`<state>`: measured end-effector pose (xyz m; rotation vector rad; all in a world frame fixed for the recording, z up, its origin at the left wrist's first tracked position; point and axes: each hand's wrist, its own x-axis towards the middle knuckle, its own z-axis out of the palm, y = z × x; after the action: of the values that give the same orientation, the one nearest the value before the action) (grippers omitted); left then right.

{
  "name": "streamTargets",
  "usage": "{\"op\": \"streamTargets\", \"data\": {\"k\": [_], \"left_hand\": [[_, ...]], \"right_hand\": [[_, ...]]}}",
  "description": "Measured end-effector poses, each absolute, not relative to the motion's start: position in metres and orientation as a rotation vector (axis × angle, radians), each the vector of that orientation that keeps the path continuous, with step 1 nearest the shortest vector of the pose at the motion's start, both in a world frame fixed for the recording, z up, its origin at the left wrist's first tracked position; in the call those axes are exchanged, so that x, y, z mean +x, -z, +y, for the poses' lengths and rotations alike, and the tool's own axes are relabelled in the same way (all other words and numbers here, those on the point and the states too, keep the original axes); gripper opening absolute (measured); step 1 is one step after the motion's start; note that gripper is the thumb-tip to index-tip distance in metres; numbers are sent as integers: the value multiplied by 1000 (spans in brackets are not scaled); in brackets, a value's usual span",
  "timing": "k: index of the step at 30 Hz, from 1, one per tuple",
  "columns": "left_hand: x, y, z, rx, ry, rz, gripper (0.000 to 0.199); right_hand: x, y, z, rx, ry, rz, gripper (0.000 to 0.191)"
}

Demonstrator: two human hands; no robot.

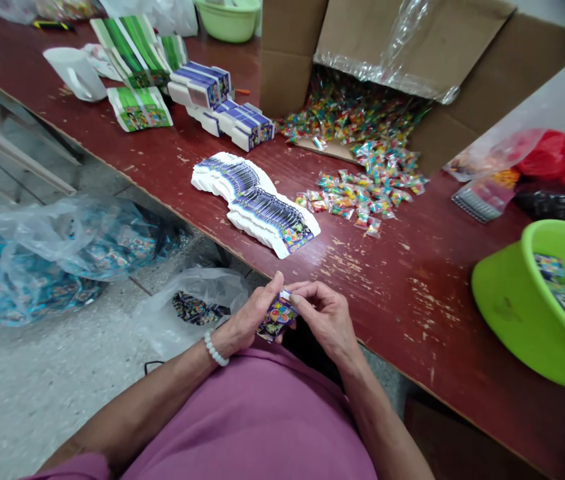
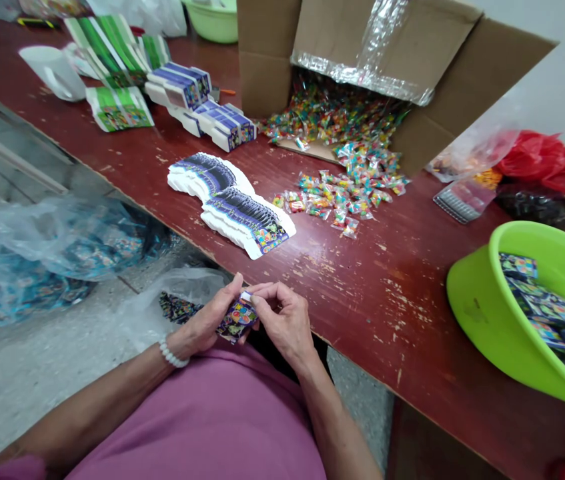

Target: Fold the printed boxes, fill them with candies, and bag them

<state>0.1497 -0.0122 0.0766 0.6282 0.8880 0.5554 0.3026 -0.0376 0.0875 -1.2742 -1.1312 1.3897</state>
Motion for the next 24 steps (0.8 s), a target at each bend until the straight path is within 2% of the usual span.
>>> {"op": "streamTargets", "data": {"k": [5,9,14,18,22,24], "left_hand": [[146,-83,-7,588,-560,866,54],[145,-82,-7,496,-621,835,44],[117,-76,-7,656,-787,994,49],[56,-58,-8,905,-918,1335,56],[0,-27,-9,1364,-709,1836,50],[-7,-21,-7,1509,-657,1905,52]], "right_hand": [[304,-85,-43,-1313,-1285,-1339,20],[293,-74,-50,-1318,-943,-1565,13],[288,-69,-46,-1303,-849,-1707,26],[317,-70,-15,-1502,-724,-1590,33],[351,-62,38,-1660,-467,-1533,39],[357,-57,63,-1715,-392,-1558,45]]}}
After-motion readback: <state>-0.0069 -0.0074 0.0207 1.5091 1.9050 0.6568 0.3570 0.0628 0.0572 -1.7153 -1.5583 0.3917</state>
